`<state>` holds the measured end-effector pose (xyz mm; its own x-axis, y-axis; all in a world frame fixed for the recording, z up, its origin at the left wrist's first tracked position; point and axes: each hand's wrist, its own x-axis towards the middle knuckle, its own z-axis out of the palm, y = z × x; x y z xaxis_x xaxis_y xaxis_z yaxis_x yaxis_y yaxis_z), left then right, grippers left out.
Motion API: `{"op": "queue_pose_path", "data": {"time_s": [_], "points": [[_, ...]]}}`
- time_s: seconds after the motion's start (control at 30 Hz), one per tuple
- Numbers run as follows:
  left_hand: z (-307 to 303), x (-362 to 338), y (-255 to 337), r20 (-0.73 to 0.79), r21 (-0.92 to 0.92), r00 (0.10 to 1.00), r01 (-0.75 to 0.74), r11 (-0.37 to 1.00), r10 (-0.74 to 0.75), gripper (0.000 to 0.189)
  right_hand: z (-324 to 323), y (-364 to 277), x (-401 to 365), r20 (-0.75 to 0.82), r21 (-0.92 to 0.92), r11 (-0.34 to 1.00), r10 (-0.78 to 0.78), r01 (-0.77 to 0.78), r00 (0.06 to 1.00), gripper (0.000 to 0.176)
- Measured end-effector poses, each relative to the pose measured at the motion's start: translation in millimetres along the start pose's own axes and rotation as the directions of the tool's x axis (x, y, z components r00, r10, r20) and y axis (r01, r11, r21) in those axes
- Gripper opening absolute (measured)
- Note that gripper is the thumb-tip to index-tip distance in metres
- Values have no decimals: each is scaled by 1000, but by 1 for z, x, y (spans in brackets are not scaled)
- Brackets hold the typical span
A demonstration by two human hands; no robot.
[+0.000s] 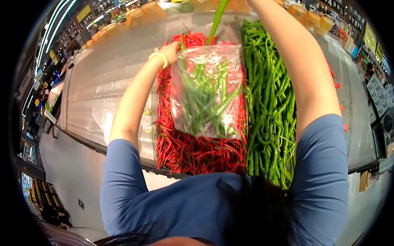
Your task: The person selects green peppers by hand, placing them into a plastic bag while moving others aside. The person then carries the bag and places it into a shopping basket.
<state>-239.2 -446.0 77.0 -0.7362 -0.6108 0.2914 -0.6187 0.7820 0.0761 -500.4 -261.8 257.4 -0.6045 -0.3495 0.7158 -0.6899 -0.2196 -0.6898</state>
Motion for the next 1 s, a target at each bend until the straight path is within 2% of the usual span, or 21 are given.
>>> {"op": "queue_pose_path", "data": {"time_s": [0.07,0.1,0.2,0.23,0.3,0.37,0.4,0.47,0.53,0.57,0.6,0.63,0.67,0.7,0.73,0.77,0.83,0.9,0.93,0.97,1.0], "points": [[-6,4,-3,77,47,997,-36,998,33,40,37,19,13,-59,-65,996,-60,56,996,44],[-12,1,-6,-10,-32,993,-117,993,117,24,50,24,18,-92,-101,992,-82,73,992,45],[-24,5,-10,-125,-171,934,-352,920,335,16,75,-7,-8,-245,-458,888,-80,-42,966,44],[-26,10,-13,-151,-266,877,-480,836,455,14,78,-15,-20,-146,-519,854,-133,39,980,44],[-22,15,-12,-271,-399,833,-554,731,483,9,85,-24,-38,64,-612,765,-208,203,976,43],[-25,13,-5,-378,-493,791,-612,618,481,5,109,-5,-30,234,-499,866,109,23,966,42],[-28,12,-1,-425,-488,773,-634,600,470,5,123,9,-27,327,-450,889,254,-86,910,42],[-35,10,6,-515,-476,735,-673,566,441,4,144,36,-26,512,-376,868,486,-324,708,41],[-37,12,12,-614,-389,662,-728,565,431,5,142,46,-57,743,-329,875,472,-355,475,41],[-37,11,14,-632,-386,658,-725,571,409,5,136,40,-83,809,-370,828,510,-421,291,38],[-36,11,17,-650,-386,653,-724,571,389,5,144,67,-96,874,-363,839,458,-405,165,38],[-32,13,17,-688,-354,621,-739,574,375,6,151,95,-109,918,-351,850,395,-392,35,38],[-33,7,19,-659,-399,670,-696,597,341,6,146,100,-125,901,-416,835,432,-361,-38,41],[-27,9,18,-686,-381,657,-690,615,312,7,142,104,-140,878,-476,818,467,-323,-110,44],[-22,11,15,-655,-427,700,-653,625,285,9,115,44,-166,750,-657,682,634,-322,-187,44],[-18,11,14,-661,-400,701,-630,665,267,10,92,42,-174,866,-474,761,494,-442,-79,40],[-15,6,11,-599,-317,749,-548,774,284,8,63,36,-161,821,-434,880,475,-196,318,42],[4,15,-1,-513,-274,827,-413,869,231,15,26,68,-121,722,-425,898,264,109,639,50],[11,19,-4,-489,-267,850,-357,895,193,19,-4,94,-97,666,-422,863,89,276,741,56],[14,20,-4,-490,-271,859,-311,911,148,24,-38,97,-95,512,-573,745,2,341,859,48],[12,23,1,-579,-252,804,-336,907,137,27,-73,101,-92,357,-716,600,-125,357,926,41]]}}
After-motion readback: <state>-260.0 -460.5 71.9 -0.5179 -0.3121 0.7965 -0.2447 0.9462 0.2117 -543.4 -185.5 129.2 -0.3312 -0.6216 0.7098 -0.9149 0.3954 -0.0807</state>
